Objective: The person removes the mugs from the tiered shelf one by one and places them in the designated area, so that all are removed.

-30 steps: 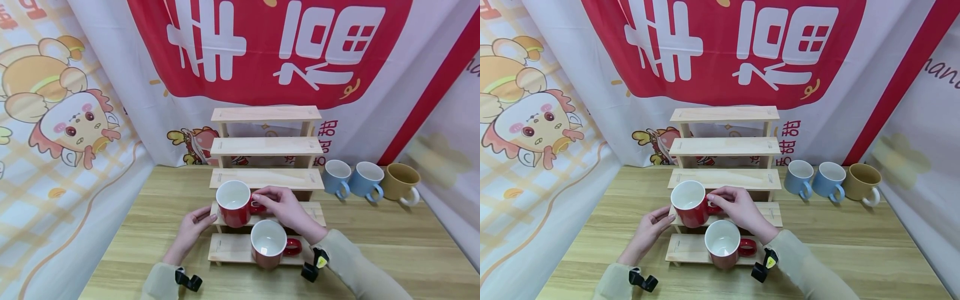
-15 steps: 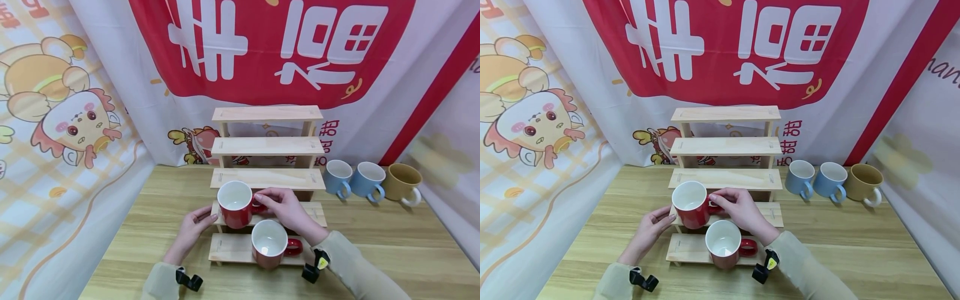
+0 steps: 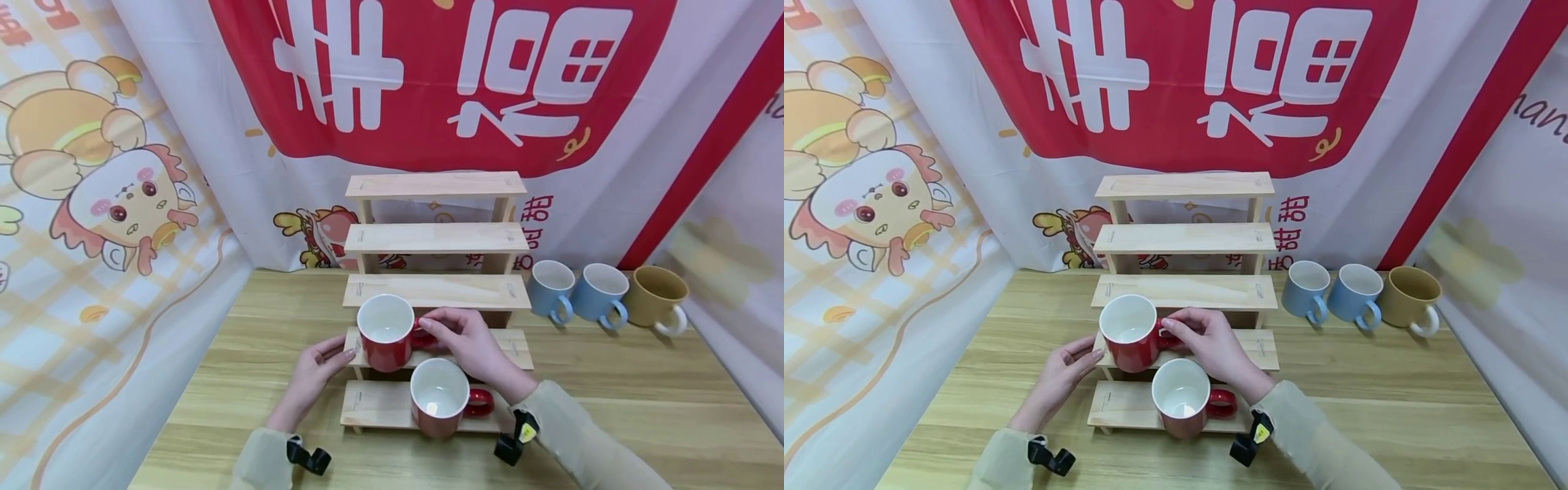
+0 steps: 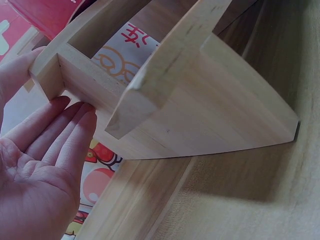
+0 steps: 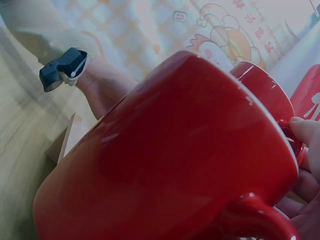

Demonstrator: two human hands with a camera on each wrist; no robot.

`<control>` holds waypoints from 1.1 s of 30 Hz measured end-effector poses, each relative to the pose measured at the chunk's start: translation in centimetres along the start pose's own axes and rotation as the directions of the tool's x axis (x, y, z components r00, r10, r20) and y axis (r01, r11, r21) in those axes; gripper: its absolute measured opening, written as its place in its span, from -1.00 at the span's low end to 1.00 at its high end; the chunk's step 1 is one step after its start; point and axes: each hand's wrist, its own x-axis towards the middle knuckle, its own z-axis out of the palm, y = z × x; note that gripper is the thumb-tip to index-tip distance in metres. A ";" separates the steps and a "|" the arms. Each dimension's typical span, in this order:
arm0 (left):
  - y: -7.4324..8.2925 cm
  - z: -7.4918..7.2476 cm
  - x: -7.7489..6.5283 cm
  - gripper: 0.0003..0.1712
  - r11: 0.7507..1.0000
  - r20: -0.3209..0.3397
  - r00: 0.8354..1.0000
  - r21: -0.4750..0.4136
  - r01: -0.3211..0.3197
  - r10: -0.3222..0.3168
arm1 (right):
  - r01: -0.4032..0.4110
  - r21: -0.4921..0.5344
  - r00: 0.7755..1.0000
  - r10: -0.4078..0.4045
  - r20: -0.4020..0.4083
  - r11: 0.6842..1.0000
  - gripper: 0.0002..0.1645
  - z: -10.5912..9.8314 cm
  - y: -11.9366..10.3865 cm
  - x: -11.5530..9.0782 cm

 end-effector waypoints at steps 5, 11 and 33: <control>-0.1 -0.1 0.1 -0.43 1.000 0.007 1.000 0.002 -0.006 0.006 | 0.024 -0.039 0.999 -0.025 -0.027 0.999 -0.74 0.1 0.1 -0.1; -0.2 -0.1 0.1 -0.43 1.000 0.006 1.000 -0.005 0.014 -0.014 | 0.029 -0.033 0.999 -0.031 -0.044 0.999 -0.75 0.3 0.1 -0.3; -0.2 -0.1 0.0 -0.40 1.000 0.012 1.000 -0.019 0.012 -0.012 | 0.192 0.044 0.968 -0.182 -0.170 0.980 -0.77 -2.4 -3.7 -1.9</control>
